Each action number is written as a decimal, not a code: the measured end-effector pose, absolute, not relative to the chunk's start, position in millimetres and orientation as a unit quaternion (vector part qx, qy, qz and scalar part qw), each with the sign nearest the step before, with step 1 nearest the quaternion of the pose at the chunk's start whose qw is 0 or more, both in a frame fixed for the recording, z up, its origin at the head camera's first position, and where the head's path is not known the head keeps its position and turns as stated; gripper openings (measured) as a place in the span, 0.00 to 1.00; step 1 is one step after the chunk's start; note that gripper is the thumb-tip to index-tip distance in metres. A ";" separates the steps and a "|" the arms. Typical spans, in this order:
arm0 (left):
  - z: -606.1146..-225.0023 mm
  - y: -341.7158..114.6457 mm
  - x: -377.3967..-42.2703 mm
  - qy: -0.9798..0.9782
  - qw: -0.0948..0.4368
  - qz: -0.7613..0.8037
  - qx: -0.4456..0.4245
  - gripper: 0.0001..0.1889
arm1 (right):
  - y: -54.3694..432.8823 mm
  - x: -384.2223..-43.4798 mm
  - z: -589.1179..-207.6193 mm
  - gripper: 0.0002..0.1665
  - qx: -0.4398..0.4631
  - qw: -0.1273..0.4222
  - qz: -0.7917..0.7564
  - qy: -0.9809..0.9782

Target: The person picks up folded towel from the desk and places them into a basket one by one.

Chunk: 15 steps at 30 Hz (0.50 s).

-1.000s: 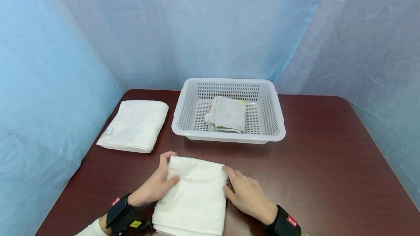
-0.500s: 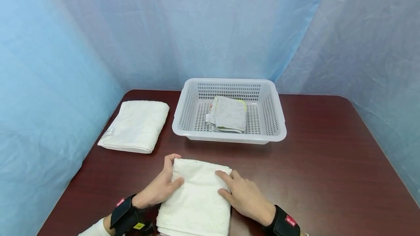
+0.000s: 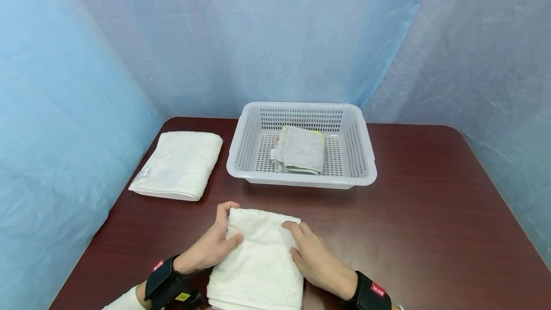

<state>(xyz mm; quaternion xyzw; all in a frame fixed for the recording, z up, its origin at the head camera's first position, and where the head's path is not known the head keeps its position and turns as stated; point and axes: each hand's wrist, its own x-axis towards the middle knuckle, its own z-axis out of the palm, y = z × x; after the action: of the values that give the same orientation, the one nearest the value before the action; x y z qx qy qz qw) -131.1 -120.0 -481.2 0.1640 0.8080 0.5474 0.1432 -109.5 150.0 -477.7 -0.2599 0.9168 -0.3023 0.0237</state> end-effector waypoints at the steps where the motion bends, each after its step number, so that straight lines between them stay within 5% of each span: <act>1: -481.2 -120.1 -131.0 0.808 0.145 0.547 0.165 0.31 | 150.0 -109.4 -478.5 0.28 -0.263 0.021 -0.309 0.914; 15: -473.6 -118.5 -127.9 0.800 0.153 0.553 0.173 0.33 | 153.2 -111.5 -478.0 0.31 -0.299 -0.055 -0.390 0.869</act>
<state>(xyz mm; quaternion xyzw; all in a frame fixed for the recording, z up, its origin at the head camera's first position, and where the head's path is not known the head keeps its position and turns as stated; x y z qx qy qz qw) -127.9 -118.5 -473.6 0.1730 0.8004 0.5532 0.1533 -111.5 153.2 -478.0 -0.2991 0.8692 -0.3899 -0.0549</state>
